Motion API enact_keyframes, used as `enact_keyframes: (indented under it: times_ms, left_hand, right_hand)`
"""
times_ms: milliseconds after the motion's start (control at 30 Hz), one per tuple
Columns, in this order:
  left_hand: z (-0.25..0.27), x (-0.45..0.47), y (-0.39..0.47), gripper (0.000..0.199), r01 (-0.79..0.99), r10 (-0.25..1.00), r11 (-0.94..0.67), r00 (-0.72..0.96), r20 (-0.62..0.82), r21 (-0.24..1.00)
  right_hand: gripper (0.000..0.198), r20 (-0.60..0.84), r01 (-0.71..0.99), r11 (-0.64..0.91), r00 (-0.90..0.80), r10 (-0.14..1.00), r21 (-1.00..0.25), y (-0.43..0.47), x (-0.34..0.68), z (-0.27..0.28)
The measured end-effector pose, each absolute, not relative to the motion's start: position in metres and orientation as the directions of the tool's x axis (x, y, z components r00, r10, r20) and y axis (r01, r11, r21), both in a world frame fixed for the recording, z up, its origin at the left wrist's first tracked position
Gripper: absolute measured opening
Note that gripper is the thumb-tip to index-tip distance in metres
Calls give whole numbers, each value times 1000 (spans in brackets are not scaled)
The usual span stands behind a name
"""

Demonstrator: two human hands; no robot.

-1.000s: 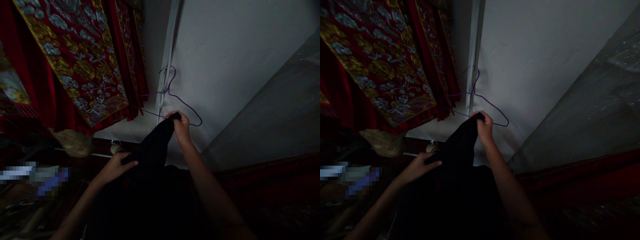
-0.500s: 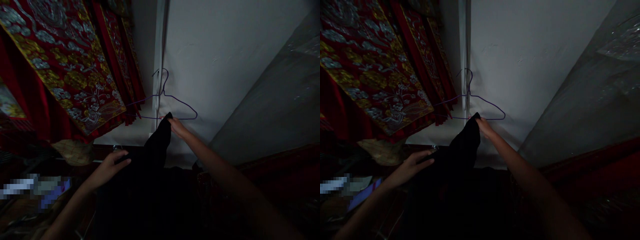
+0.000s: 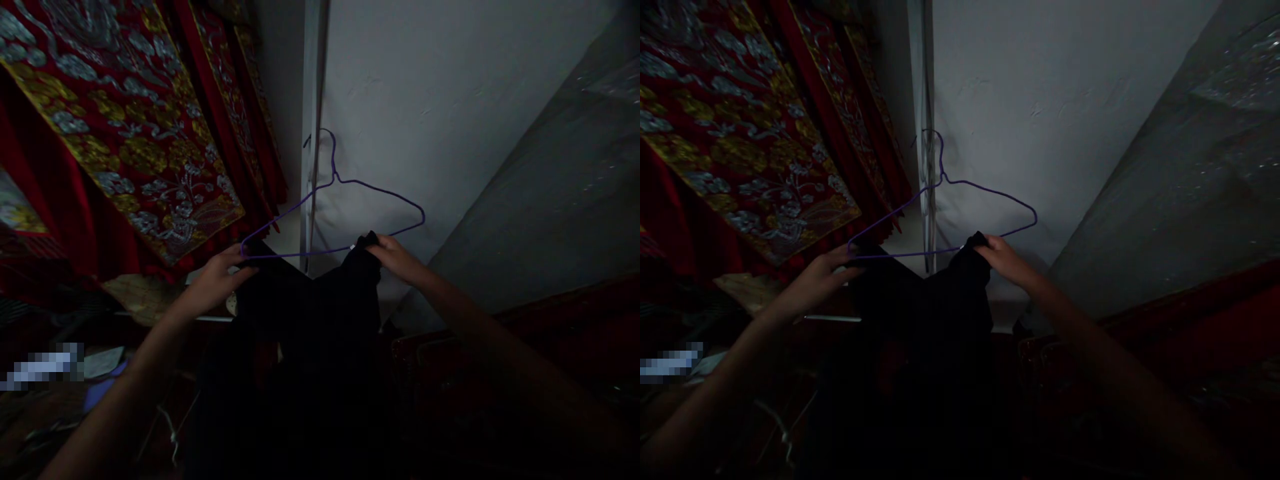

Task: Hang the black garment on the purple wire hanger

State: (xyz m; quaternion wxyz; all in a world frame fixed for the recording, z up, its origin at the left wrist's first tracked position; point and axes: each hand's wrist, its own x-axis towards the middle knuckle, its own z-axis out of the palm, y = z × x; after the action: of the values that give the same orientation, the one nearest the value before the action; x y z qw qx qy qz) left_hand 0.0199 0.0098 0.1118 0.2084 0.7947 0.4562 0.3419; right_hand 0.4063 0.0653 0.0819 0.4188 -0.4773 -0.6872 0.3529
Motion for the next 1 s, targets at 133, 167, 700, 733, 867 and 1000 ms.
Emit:
enact_keyframes:
  times_ms: [133,167,700,733,867,1000]
  left_hand:
    - [127,25,12,25,487,863,-504,308,400,713]
    - [126,23,10,24,502,859,-511,318,401,697]
    - [124,3,34,30,576,887,-447,191,419,684]
    - [125,5,40,28,564,882,-450,161,442,692]
    - [142,21,58,23,547,836,-517,159,524,659]
    - [162,53,61,37,604,749,-644,374,547,469]
  right_hand:
    - [22,284,459,405,-311,907,-791,60,407,84]
    - [23,303,484,439,-335,892,-757,59,408,85]
    - [48,314,624,590,-503,805,-513,46,404,83]
    - [49,311,622,580,-494,812,-526,42,403,86]
    - [49,305,582,557,-478,824,-592,28,396,94]
    - [49,402,422,581,-442,802,-696,15,382,87]
